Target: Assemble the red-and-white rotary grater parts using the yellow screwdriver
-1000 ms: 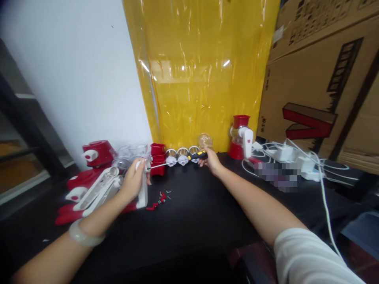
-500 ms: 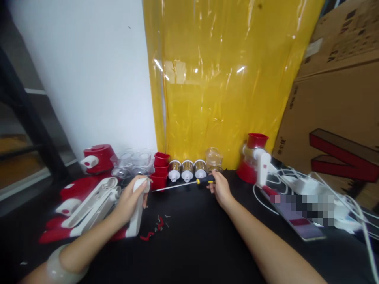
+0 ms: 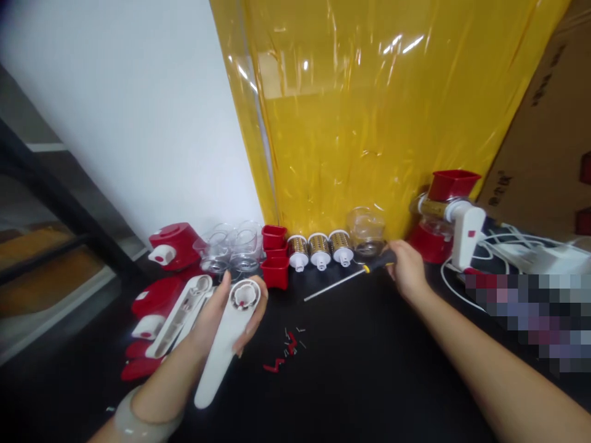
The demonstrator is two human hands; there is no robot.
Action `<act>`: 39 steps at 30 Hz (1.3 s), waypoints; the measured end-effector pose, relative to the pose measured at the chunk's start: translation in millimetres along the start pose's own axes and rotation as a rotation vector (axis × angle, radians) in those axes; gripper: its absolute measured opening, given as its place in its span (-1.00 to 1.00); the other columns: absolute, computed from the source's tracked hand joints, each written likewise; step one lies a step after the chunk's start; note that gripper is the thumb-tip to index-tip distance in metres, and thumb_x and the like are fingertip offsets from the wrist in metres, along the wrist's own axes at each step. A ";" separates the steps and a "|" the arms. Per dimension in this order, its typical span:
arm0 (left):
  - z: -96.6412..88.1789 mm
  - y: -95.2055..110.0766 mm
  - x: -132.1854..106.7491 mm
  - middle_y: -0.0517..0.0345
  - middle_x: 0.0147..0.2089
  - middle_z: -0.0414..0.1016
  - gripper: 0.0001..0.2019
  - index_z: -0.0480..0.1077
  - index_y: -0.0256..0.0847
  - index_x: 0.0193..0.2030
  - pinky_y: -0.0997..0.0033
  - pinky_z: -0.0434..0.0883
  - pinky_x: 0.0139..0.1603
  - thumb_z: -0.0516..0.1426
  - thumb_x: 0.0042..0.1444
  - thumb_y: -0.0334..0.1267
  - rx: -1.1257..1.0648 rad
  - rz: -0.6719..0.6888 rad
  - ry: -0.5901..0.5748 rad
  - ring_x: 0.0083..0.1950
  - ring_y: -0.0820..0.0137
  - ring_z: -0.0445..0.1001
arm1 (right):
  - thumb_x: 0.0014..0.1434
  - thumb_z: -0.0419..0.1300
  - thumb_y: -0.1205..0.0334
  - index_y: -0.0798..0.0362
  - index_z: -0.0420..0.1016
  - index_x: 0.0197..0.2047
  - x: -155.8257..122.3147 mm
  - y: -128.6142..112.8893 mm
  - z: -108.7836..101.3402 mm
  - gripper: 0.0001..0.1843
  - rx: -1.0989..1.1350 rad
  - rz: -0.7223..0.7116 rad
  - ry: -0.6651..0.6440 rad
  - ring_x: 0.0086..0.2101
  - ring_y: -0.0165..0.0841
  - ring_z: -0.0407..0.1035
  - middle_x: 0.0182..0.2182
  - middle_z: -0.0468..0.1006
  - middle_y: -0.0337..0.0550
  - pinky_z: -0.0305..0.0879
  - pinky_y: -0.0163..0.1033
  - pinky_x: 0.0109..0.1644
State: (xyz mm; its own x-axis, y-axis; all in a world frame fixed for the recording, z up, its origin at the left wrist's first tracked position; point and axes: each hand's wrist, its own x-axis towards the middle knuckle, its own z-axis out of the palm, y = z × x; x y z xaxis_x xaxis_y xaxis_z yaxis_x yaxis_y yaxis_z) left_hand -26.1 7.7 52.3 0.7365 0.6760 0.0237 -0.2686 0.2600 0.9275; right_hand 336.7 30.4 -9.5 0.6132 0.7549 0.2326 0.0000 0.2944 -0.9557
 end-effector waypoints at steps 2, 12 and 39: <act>0.0 -4.7 0.6 0.19 -0.55 0.36 -0.40 0.32 -0.27 -0.17 0.57 0.23 -0.81 -0.22 0.24 0.26 -0.045 0.002 -0.048 -0.76 0.51 0.27 | 0.04 0.18 0.09 -0.04 0.36 -0.50 0.2 2.9 -1.6 -0.83 -0.001 0.019 0.014 -0.79 -0.44 0.06 -0.78 0.23 -0.32 -0.13 -0.29 -0.80; 6.8 -12.1 5.5 0.19 -0.58 0.32 -0.38 0.33 -0.28 -0.23 0.60 0.17 -0.84 -0.25 0.25 0.26 -0.141 -0.044 -0.015 -0.77 0.51 0.26 | 0.08 0.10 0.14 -0.01 0.38 -0.43 -14.3 13.4 -1.7 -0.87 -0.066 0.022 -0.067 -0.75 -0.42 0.16 -0.73 0.32 -0.32 0.06 -0.30 -0.75; 4.9 -34.0 21.4 0.13 -0.41 0.45 -0.55 0.34 -0.17 -0.29 0.27 0.44 -0.40 0.07 0.09 0.23 0.870 -0.080 0.607 -0.43 0.26 0.50 | -0.21 0.48 0.27 0.08 0.51 -0.29 21.3 -14.3 -27.7 -0.63 -0.437 -0.027 -0.728 -0.39 -0.36 0.48 -0.41 0.56 -0.22 0.44 -0.23 -0.29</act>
State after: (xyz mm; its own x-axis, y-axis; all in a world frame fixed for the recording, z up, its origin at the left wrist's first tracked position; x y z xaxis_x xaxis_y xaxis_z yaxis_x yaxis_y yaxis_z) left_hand 1.9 10.0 23.1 0.2346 0.9719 -0.0167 0.4801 -0.1009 0.8714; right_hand 371.7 26.0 4.1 -0.0531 0.9838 0.1715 0.4047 0.1782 -0.8969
